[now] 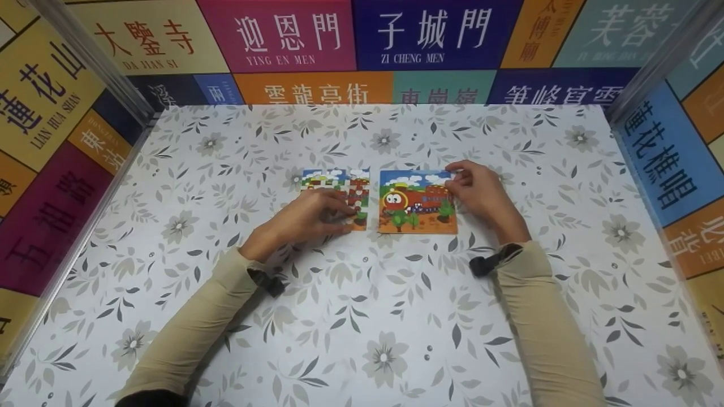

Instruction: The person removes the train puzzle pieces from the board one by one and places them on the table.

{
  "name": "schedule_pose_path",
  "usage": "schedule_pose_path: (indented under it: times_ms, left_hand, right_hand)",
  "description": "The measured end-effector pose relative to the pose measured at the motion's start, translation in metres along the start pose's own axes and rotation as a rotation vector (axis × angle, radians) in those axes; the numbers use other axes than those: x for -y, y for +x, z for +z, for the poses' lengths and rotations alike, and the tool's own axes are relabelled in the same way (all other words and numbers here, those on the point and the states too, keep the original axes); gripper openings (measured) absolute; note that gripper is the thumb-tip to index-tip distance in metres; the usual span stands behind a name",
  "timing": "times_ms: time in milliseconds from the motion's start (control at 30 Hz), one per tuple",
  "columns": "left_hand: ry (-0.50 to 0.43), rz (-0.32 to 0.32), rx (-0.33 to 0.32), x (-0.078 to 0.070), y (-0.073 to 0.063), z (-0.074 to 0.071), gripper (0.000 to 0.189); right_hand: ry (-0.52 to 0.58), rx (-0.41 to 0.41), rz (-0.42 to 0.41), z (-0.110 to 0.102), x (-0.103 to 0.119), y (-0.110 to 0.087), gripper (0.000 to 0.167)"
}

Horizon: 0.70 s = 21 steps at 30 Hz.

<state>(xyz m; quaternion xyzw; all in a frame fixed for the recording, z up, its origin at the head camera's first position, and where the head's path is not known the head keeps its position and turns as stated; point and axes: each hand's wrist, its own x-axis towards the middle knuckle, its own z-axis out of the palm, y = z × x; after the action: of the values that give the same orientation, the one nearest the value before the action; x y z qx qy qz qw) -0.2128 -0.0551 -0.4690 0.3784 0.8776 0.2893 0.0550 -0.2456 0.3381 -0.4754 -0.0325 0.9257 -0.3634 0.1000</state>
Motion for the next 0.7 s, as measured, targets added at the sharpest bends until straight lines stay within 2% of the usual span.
schedule_pose_path:
  times_ms: [467, 700]
  left_hand:
    - [0.0, -0.007, -0.027, -0.005, 0.003, 0.001, 0.037]
    - [-0.008, 0.007, -0.036, -0.017, 0.013, 0.005, 0.045]
  right_hand:
    - [-0.012, -0.02, -0.008, 0.002, 0.002, -0.002, 0.048]
    - [-0.007, -0.011, -0.003, 0.0, 0.003, -0.002, 0.048]
